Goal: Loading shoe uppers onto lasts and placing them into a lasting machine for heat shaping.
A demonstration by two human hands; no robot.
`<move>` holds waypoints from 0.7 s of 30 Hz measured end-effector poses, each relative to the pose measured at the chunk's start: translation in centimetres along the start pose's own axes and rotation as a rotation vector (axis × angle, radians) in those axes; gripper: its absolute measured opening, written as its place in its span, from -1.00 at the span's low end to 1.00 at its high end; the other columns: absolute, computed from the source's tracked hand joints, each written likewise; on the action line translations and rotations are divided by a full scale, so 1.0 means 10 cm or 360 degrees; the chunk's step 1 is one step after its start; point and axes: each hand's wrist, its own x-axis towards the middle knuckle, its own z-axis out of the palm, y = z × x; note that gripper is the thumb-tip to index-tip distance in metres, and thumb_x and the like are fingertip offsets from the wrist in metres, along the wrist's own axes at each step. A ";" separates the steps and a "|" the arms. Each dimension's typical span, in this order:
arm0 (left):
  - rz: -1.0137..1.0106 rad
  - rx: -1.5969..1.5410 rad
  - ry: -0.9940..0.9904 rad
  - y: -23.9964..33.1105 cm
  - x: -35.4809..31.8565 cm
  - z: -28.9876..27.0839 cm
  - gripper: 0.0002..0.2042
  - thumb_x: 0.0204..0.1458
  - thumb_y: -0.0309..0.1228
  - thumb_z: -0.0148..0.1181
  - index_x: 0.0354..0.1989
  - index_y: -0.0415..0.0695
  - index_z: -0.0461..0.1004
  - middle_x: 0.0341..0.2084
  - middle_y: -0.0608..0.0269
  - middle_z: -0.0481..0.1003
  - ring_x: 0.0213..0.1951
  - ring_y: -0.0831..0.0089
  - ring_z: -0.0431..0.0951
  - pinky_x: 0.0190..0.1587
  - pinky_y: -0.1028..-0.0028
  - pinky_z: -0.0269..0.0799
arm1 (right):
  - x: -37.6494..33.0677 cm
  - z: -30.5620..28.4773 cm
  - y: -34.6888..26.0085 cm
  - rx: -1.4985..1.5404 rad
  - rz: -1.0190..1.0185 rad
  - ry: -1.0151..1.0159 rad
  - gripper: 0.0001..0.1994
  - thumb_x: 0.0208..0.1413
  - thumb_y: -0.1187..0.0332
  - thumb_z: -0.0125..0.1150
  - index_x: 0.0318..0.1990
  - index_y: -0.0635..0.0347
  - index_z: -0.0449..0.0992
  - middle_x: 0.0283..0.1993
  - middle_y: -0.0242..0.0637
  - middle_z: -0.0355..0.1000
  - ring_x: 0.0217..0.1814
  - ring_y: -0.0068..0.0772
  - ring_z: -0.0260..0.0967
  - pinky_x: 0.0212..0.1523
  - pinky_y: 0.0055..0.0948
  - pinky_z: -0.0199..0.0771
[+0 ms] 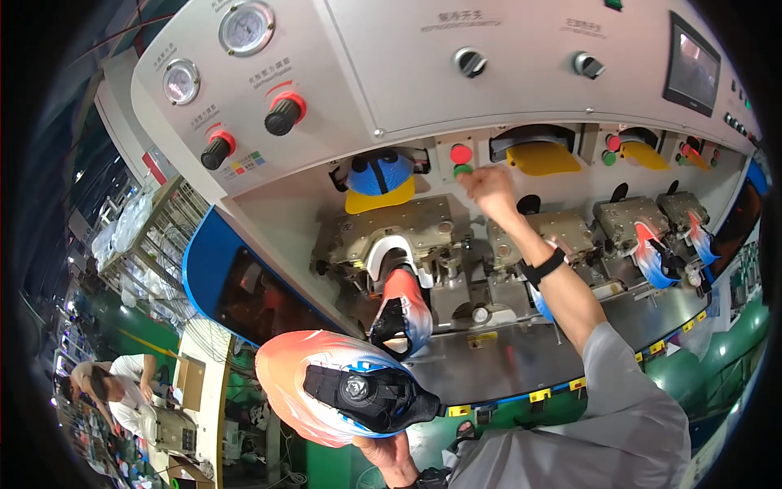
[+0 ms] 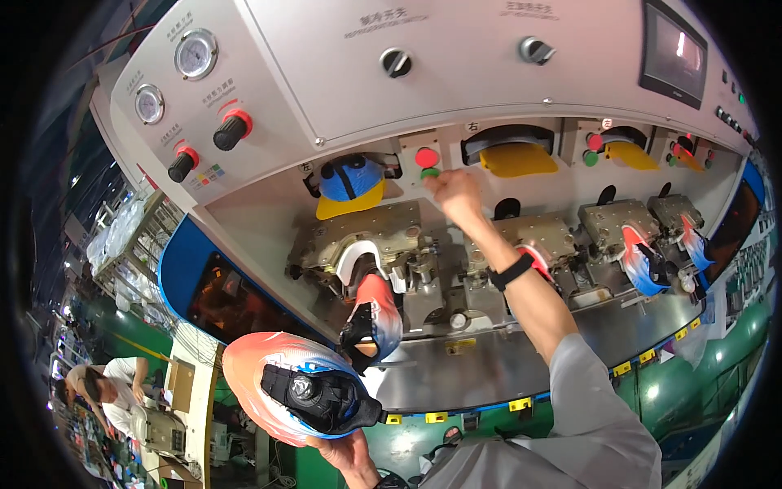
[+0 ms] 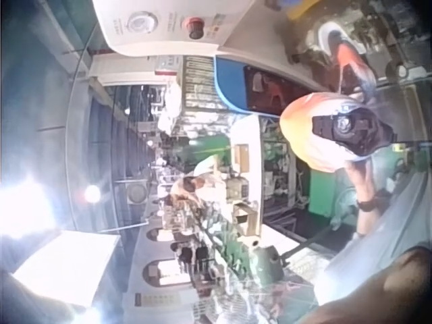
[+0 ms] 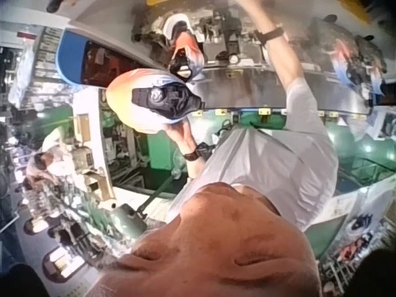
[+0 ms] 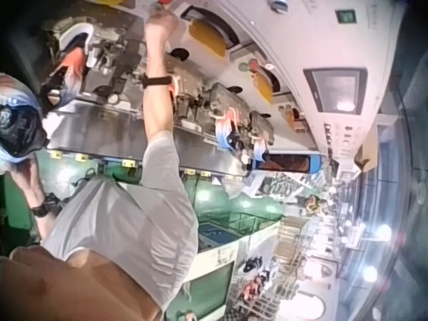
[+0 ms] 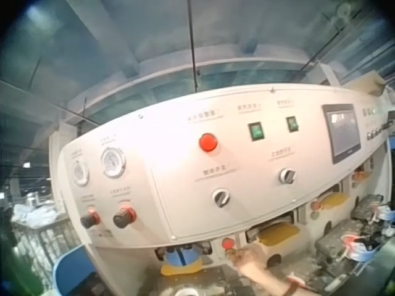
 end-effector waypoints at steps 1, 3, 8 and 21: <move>0.0004 -0.0007 -0.0006 -0.05 -0.04 0.03 -0.11 -0.21 -0.05 0.47 0.32 -0.09 0.19 0.25 0.17 0.29 0.24 0.22 0.31 0.34 0.09 0.17 | -0.10 -0.16 -0.16 0.0088 -0.0041 -0.0255 -0.67 0.09 0.18 0.27 -0.51 0.31 0.53 -0.56 -0.10 0.47 -0.52 -0.28 0.44 -0.43 -0.29 0.41; -0.0003 -0.0010 0.0067 -0.13 -0.15 0.08 -0.14 -0.19 -0.07 0.46 0.31 -0.11 0.20 0.22 0.17 0.32 0.20 0.23 0.35 0.31 0.14 0.24 | -0.61 -0.53 -0.68 0.0753 0.0038 -0.0653 -0.82 0.11 0.33 0.26 -0.29 0.30 0.57 -0.47 -0.29 0.51 -0.47 -0.57 0.41 -0.42 -0.46 0.45; -0.0068 0.0221 0.0061 -0.71 -0.41 0.52 -0.07 -0.25 0.10 0.43 0.29 -0.12 0.21 0.19 0.21 0.36 0.19 0.23 0.37 0.27 0.15 0.27 | -1.92 -1.72 -0.83 0.1527 -0.0551 -0.1167 -0.36 -0.18 0.24 0.55 0.11 0.21 0.45 0.11 -0.25 0.42 -0.20 -0.52 0.45 -0.38 -0.62 0.44; -0.0310 0.0221 -0.0144 -1.73 -0.92 1.25 -0.20 -0.19 0.04 0.39 0.21 -0.12 0.29 0.00 0.29 0.50 -0.01 0.35 0.53 0.15 0.26 0.43 | -2.17 -3.38 -0.15 0.0550 -0.0722 0.0215 -0.72 0.00 0.29 0.41 -0.25 0.26 0.48 -0.26 -0.15 0.45 -0.29 -0.29 0.45 -0.34 -0.42 0.49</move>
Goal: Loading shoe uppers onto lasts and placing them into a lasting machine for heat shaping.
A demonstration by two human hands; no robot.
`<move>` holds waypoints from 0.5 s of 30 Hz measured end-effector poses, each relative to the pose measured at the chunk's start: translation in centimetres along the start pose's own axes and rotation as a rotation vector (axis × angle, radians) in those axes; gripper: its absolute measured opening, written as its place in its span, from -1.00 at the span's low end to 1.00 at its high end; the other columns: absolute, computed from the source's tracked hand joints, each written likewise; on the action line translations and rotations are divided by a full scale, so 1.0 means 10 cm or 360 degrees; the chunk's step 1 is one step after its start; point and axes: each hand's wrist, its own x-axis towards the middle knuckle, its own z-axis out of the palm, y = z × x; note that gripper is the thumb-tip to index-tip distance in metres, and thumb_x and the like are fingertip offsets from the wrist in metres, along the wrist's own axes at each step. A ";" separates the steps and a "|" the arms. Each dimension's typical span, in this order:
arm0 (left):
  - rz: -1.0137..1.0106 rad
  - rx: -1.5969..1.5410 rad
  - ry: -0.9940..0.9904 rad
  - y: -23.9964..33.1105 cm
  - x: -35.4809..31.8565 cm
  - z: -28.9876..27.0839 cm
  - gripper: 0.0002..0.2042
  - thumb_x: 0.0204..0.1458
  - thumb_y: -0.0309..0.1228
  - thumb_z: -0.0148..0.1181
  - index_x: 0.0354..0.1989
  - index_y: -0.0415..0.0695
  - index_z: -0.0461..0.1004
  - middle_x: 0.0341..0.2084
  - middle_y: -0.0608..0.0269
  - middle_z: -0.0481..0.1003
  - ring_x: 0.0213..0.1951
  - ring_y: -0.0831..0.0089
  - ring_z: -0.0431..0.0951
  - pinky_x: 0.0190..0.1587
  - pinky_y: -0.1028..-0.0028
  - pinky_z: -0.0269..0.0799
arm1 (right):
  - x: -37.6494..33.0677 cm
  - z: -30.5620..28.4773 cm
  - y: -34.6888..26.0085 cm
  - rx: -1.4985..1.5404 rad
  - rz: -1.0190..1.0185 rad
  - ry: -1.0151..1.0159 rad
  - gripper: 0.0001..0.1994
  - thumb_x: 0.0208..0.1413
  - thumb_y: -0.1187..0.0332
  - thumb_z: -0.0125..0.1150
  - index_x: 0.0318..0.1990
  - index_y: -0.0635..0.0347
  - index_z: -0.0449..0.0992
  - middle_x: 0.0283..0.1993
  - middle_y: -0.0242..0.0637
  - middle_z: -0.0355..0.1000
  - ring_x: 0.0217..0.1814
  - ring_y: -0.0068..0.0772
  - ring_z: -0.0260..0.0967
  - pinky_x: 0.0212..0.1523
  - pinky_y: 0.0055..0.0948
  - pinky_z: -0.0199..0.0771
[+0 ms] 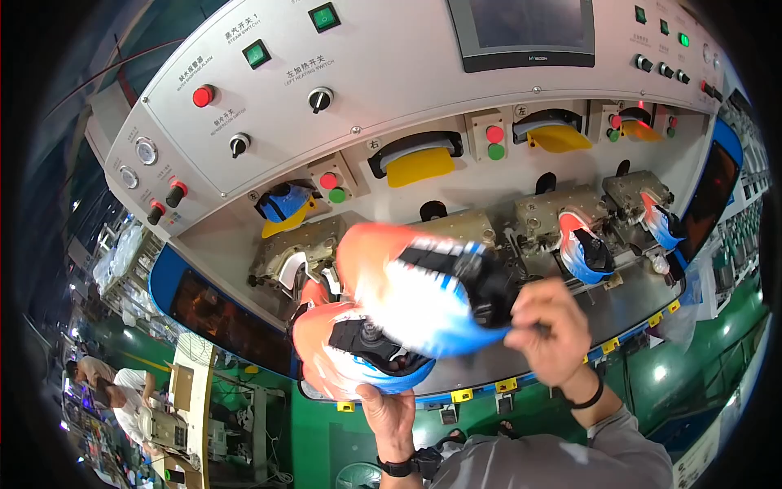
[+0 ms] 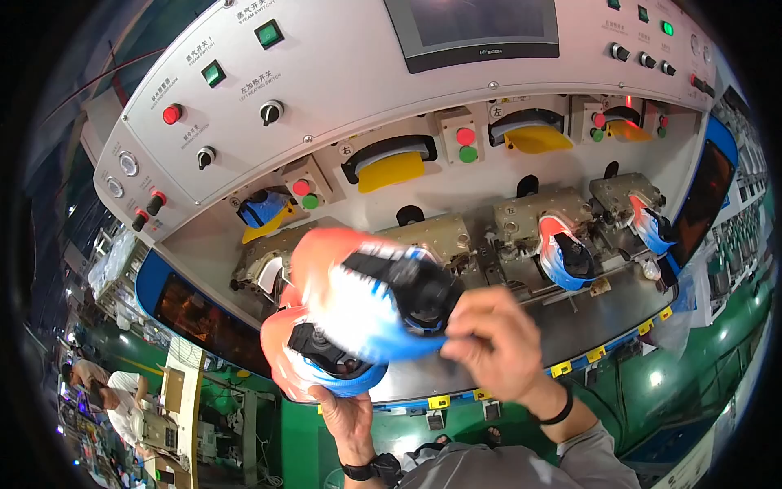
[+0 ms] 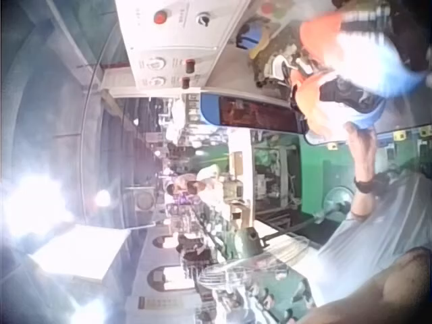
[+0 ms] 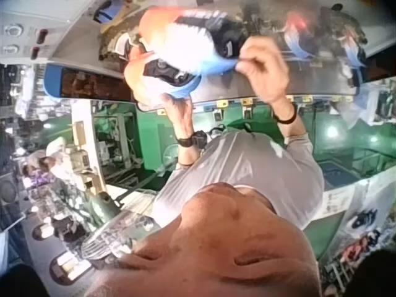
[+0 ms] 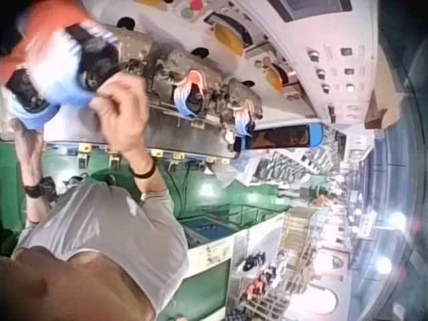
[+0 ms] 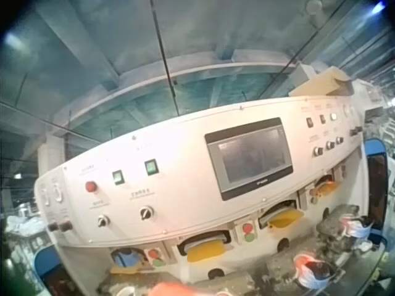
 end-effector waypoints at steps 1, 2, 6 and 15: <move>0.0037 0.0047 0.0037 -0.04 0.00 0.05 -0.21 -0.18 0.04 0.40 0.21 -0.12 0.29 -0.03 0.28 0.51 -0.05 0.35 0.55 0.13 0.26 0.45 | 0.06 -0.07 0.15 -0.0032 0.0003 0.0092 -0.71 0.00 0.28 0.41 -0.26 0.28 0.47 -0.25 -0.13 0.44 -0.29 -0.28 0.43 -0.32 -0.42 0.48; 0.0093 0.0107 0.0082 -0.02 -0.01 0.09 -0.22 -0.18 0.03 0.40 0.20 -0.12 0.30 -0.06 0.27 0.53 -0.09 0.35 0.57 0.11 0.26 0.47 | 0.17 -0.08 0.27 -0.0091 -0.0008 0.0123 -0.74 0.02 0.35 0.38 -0.24 0.30 0.46 -0.23 -0.13 0.42 -0.25 -0.30 0.41 -0.28 -0.44 0.47; 0.0071 0.0046 0.0052 0.07 -0.04 -0.11 -0.23 -0.18 0.03 0.41 0.19 -0.12 0.30 -0.07 0.27 0.53 -0.10 0.36 0.57 0.09 0.25 0.48 | 0.73 0.28 0.93 -0.0249 0.0111 0.0073 -0.80 -0.02 0.56 0.27 -0.22 0.27 0.45 -0.20 -0.20 0.38 -0.22 -0.26 0.40 -0.21 -0.44 0.43; 0.0182 -0.0001 0.0140 0.29 -0.16 -0.52 -0.24 -0.14 0.00 0.40 0.21 -0.13 0.29 -0.15 0.18 0.58 -0.12 0.33 0.60 0.06 0.21 0.53 | 1.62 1.43 2.39 -0.0907 0.0185 -0.0149 -0.77 0.00 0.41 0.24 -0.16 0.20 0.50 -0.06 -0.08 0.39 -0.07 0.05 0.44 -0.12 -0.11 0.47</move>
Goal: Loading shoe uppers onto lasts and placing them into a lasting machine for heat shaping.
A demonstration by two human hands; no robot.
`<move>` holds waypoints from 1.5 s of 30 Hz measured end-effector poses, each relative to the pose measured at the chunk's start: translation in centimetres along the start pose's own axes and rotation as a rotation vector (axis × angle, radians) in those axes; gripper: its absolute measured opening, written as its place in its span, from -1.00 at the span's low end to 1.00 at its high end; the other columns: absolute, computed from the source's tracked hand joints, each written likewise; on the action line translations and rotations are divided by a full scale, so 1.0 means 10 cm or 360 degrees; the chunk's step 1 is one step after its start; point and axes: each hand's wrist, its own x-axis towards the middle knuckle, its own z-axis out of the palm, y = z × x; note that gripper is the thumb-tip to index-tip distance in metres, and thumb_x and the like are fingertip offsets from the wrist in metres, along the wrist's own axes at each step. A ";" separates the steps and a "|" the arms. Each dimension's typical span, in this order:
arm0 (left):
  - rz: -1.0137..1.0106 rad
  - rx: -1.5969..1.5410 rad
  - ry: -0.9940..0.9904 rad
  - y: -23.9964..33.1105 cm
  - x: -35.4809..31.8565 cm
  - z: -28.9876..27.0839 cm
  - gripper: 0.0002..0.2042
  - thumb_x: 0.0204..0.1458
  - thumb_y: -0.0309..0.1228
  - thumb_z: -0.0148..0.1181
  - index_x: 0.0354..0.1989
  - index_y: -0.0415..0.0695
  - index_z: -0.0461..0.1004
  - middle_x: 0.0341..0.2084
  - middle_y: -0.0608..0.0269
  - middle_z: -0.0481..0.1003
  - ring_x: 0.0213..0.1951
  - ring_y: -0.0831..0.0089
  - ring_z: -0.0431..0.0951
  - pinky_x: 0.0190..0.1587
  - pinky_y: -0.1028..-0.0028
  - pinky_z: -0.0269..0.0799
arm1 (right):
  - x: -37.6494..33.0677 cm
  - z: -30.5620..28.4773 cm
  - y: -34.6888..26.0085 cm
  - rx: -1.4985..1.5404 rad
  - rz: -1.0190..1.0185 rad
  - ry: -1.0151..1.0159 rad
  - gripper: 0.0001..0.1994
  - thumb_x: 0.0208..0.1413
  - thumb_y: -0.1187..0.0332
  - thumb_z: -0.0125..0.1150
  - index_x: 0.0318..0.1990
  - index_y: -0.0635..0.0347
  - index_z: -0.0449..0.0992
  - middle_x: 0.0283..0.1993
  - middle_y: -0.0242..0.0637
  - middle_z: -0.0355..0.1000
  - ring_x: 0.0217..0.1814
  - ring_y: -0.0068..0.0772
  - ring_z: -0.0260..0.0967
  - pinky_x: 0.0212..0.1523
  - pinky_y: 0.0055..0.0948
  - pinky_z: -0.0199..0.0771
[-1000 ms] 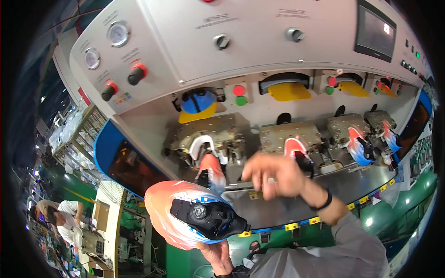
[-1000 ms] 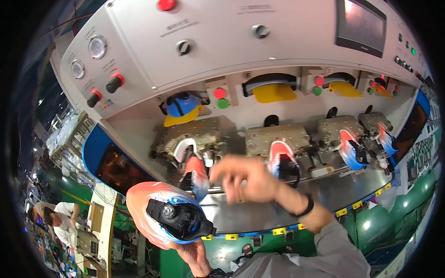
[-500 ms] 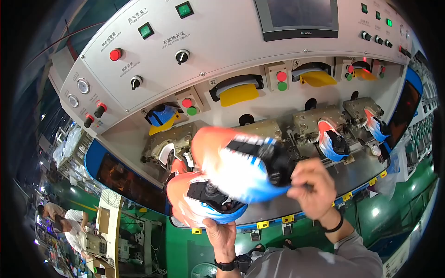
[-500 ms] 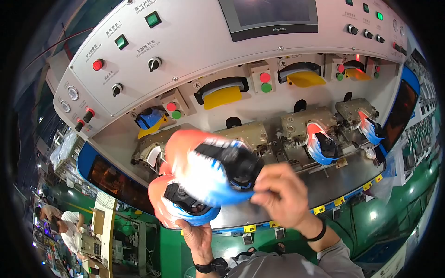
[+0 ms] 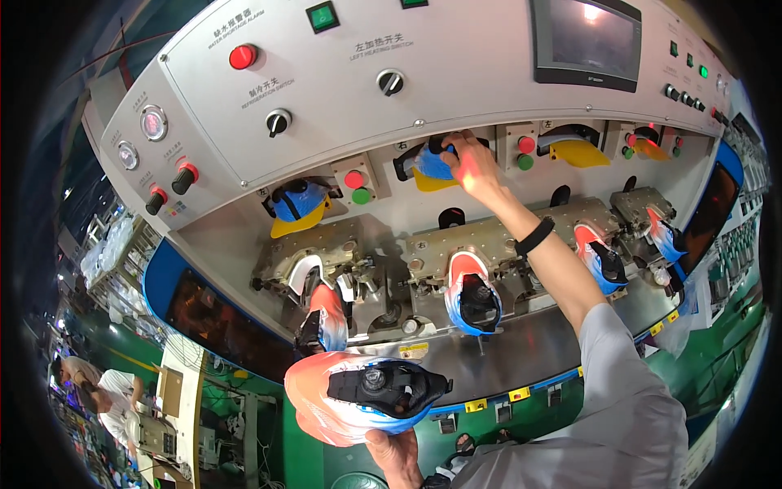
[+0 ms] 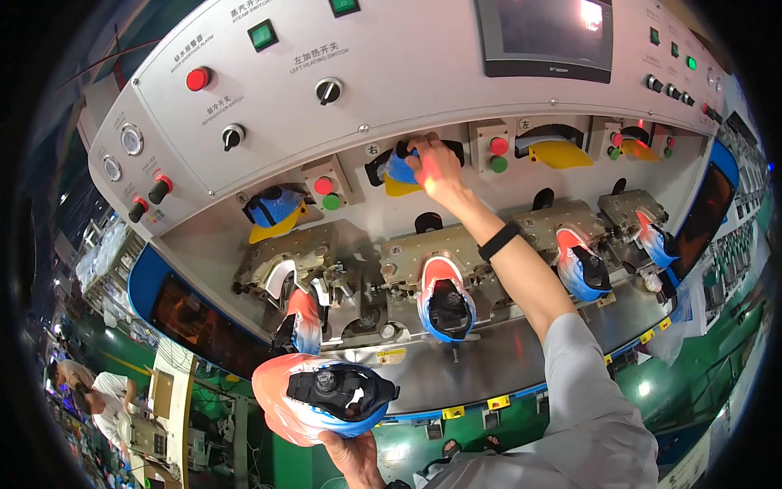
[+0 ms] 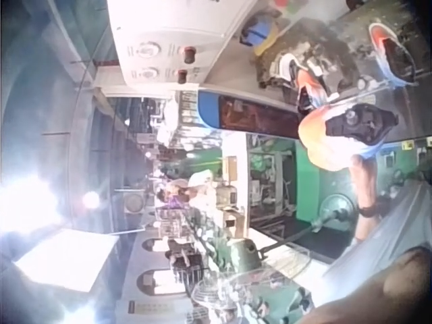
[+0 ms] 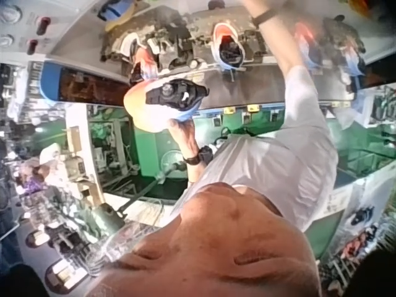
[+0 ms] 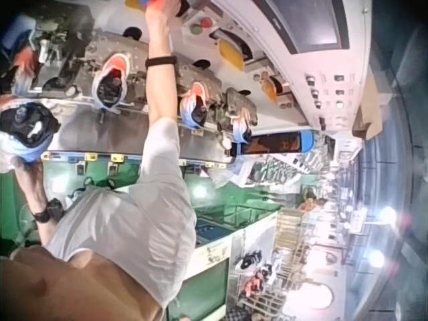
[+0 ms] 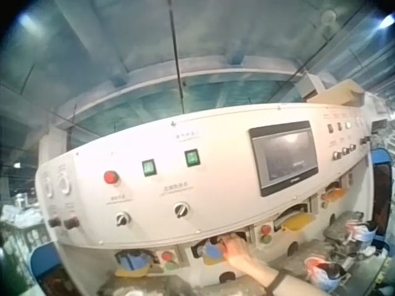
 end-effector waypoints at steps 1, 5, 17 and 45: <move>0.0013 0.0018 -0.0005 0.03 0.01 -0.02 -0.23 -0.15 0.00 0.41 0.22 -0.13 0.29 -0.15 0.18 0.58 -0.12 0.33 0.60 0.06 0.21 0.52 | 0.03 0.05 -0.02 0.0042 -0.0001 -0.0044 -0.74 -0.01 0.36 0.27 -0.14 0.20 0.49 -0.03 -0.06 0.39 -0.09 0.08 0.43 -0.12 -0.07 0.46; 0.0025 0.0034 0.0077 0.08 0.07 -0.04 -0.22 -0.16 -0.01 0.42 0.22 -0.15 0.28 -0.14 0.17 0.57 -0.12 0.33 0.60 0.06 0.20 0.52 | -0.04 0.08 -0.01 -0.0054 -0.0205 0.0256 -0.69 -0.01 0.28 0.30 -0.11 0.19 0.49 -0.02 -0.11 0.42 -0.18 -0.07 0.48 -0.20 -0.14 0.49; -0.0053 0.0043 0.0069 -0.27 -0.11 0.05 -0.14 -0.23 0.02 0.47 0.22 -0.19 0.26 -0.02 0.20 0.46 -0.08 0.31 0.50 0.10 0.24 0.47 | -0.49 -0.41 1.70 0.0440 0.0819 0.0215 -0.59 0.14 0.13 0.22 -0.63 0.26 0.49 -0.69 -0.39 0.35 -0.65 -0.60 0.29 -0.67 -0.47 0.22; -0.0252 0.0343 -0.0454 -2.48 -0.89 2.30 -0.34 -0.17 -0.33 0.49 0.12 -0.21 0.29 -0.32 0.15 0.56 -0.15 0.19 0.55 0.06 0.18 0.44 | -1.69 -3.87 1.71 0.0517 -0.0065 0.0356 -0.74 -0.10 0.52 0.41 -0.25 0.26 0.47 -0.22 -0.18 0.41 -0.27 -0.31 0.42 -0.30 -0.45 0.45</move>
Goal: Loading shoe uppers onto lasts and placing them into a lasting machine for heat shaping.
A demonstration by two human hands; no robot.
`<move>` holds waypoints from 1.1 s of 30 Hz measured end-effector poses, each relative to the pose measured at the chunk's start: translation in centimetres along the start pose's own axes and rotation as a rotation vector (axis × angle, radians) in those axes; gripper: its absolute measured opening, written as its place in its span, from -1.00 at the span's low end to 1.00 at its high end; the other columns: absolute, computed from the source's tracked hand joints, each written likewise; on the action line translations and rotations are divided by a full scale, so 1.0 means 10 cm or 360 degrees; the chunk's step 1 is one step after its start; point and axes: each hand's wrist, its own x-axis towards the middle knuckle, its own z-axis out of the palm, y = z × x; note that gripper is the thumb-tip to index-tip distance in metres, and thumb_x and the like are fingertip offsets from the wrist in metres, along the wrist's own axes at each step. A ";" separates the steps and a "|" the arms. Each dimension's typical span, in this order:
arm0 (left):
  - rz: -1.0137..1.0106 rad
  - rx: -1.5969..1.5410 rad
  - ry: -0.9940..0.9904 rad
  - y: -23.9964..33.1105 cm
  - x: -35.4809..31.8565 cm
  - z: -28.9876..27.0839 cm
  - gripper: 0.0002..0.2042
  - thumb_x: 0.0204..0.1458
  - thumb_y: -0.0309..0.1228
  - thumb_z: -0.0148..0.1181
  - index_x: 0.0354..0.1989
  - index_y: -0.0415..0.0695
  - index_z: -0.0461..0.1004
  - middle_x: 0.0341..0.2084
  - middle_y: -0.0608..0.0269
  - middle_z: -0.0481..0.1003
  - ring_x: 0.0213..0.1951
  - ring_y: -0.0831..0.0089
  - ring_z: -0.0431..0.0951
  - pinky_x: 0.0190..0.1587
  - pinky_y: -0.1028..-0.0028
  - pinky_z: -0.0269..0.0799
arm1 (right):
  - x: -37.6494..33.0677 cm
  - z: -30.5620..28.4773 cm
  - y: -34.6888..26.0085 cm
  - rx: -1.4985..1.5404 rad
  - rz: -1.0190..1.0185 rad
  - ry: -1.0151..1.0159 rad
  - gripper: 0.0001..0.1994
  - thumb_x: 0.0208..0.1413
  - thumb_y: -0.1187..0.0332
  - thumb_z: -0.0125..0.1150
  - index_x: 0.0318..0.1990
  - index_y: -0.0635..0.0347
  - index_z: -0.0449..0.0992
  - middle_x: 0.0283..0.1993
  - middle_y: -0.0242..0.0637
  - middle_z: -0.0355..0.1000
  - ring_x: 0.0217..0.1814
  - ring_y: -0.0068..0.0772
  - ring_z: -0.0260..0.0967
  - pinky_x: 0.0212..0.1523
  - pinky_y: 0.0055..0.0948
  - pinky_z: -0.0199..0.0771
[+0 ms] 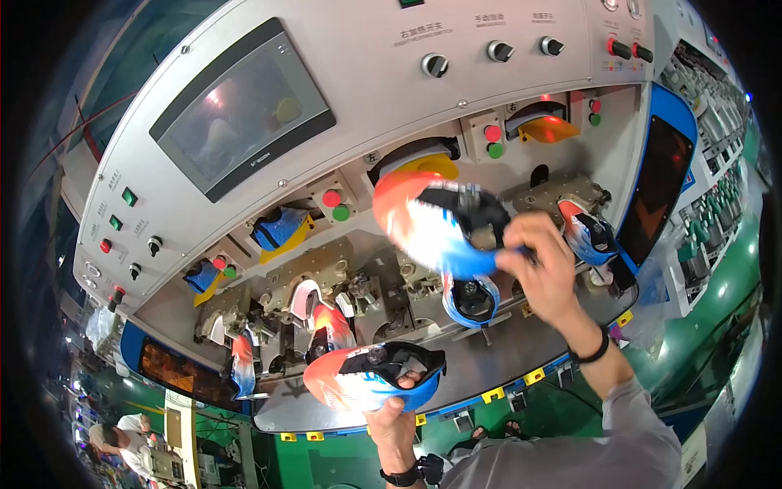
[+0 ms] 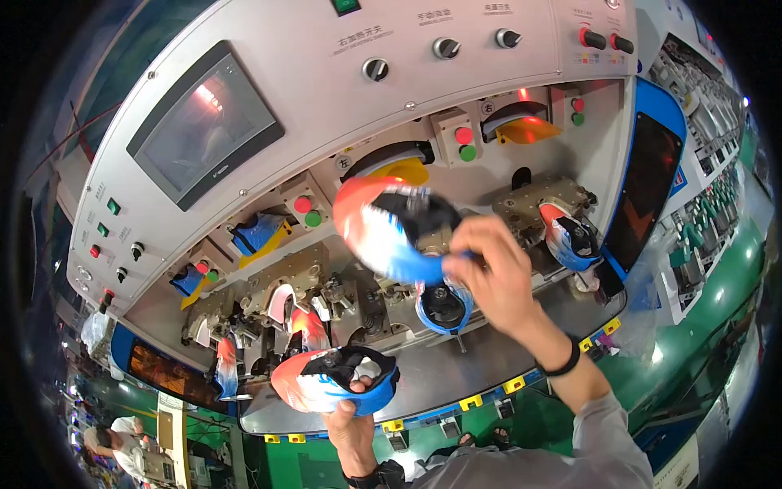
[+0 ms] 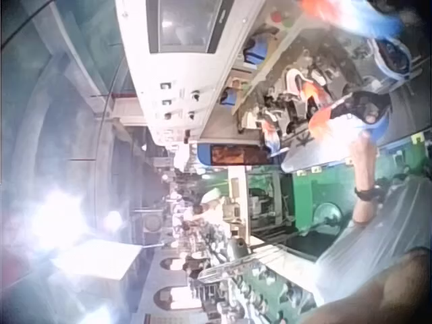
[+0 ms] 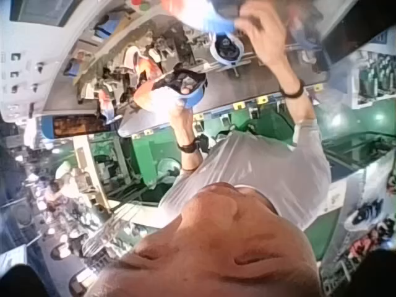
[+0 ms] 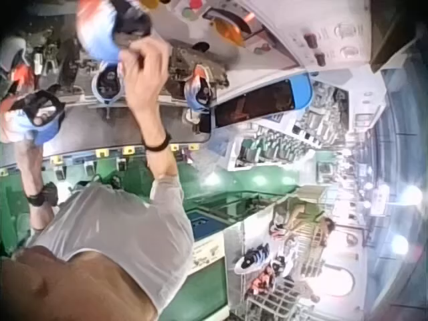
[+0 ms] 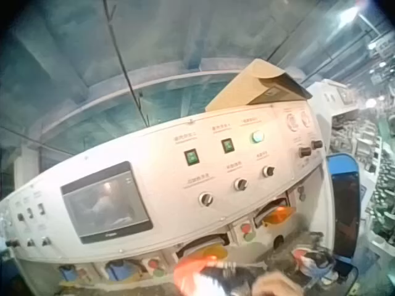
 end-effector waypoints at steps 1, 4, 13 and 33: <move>-0.0042 -0.0029 0.0015 0.00 -0.02 -0.01 -0.36 -0.18 -0.40 0.49 0.11 -0.22 0.30 -0.35 0.16 0.56 -0.19 0.19 0.56 0.05 0.17 0.45 | 0.12 0.08 0.15 -0.0039 0.0046 0.0012 -0.76 -0.09 0.53 0.38 -0.24 0.25 0.47 -0.22 -0.19 0.40 -0.28 -0.26 0.42 -0.30 -0.43 0.45; -0.0045 -0.0057 0.0061 0.01 -0.04 -0.14 -0.34 -0.21 -0.40 0.50 0.11 -0.21 0.30 -0.37 0.17 0.56 -0.20 0.19 0.57 0.04 0.16 0.45 | 0.47 0.54 0.72 -0.0235 -0.0022 0.0000 -0.80 -0.03 0.50 0.31 -0.23 0.23 0.47 -0.20 -0.18 0.39 -0.26 -0.10 0.43 -0.28 -0.32 0.47; -0.0062 -0.0142 0.0164 0.19 -0.04 -0.54 -0.52 -0.21 -0.39 0.49 -0.10 -0.25 0.45 -0.41 0.16 0.57 -0.20 0.18 0.59 0.03 0.04 0.47 | 1.10 1.59 1.58 -0.0622 0.0095 -0.0184 -0.71 -0.07 0.27 0.35 -0.20 0.15 0.50 -0.07 -0.07 0.42 -0.20 0.12 0.44 -0.17 -0.05 0.46; 0.0167 -0.0068 0.0072 -0.43 -0.13 0.17 -0.54 -0.15 -0.33 0.48 -0.07 -0.18 0.47 -0.36 0.25 0.60 -0.16 0.26 0.58 0.02 0.10 0.48 | 0.54 0.68 3.13 0.0083 0.0785 0.0133 -0.64 0.12 0.17 0.20 -0.53 0.33 0.52 -0.65 -0.28 0.40 -0.59 -0.53 0.26 -0.52 -0.36 0.26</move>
